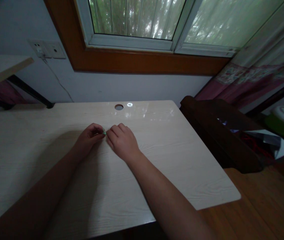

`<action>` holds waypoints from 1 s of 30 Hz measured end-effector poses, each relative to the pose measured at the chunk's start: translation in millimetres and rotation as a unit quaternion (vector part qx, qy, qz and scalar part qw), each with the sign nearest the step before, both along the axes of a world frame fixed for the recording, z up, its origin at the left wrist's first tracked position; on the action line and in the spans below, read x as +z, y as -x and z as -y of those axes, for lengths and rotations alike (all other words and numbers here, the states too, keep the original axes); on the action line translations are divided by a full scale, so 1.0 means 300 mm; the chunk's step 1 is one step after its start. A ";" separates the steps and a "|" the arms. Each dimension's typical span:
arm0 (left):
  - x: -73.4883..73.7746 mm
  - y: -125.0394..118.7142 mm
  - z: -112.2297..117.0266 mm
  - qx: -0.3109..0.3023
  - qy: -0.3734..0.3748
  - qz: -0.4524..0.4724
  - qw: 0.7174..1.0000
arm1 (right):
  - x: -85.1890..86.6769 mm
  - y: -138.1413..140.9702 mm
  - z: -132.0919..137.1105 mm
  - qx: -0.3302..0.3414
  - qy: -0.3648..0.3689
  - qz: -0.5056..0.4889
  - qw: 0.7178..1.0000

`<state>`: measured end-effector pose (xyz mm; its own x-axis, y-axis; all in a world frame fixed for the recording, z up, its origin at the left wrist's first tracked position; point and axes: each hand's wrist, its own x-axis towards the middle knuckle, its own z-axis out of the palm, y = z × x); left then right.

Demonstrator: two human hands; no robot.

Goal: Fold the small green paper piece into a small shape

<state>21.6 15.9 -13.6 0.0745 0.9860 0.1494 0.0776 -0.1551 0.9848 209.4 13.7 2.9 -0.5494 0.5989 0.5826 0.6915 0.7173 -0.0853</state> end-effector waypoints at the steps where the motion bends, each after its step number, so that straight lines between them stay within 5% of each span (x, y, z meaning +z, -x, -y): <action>1: 0.001 0.000 0.000 -0.001 -0.001 0.001 1.000 | 0.001 -0.002 -0.001 0.006 -0.002 0.003 1.000; 17: 0.011 -0.002 0.002 -0.002 -0.007 -0.021 1.000 | -0.010 -0.021 -0.021 0.023 0.011 0.051 0.998; 30: -0.006 -0.003 0.004 0.003 -0.011 -0.009 1.000 | -0.008 -0.017 -0.013 0.013 0.046 -0.048 0.998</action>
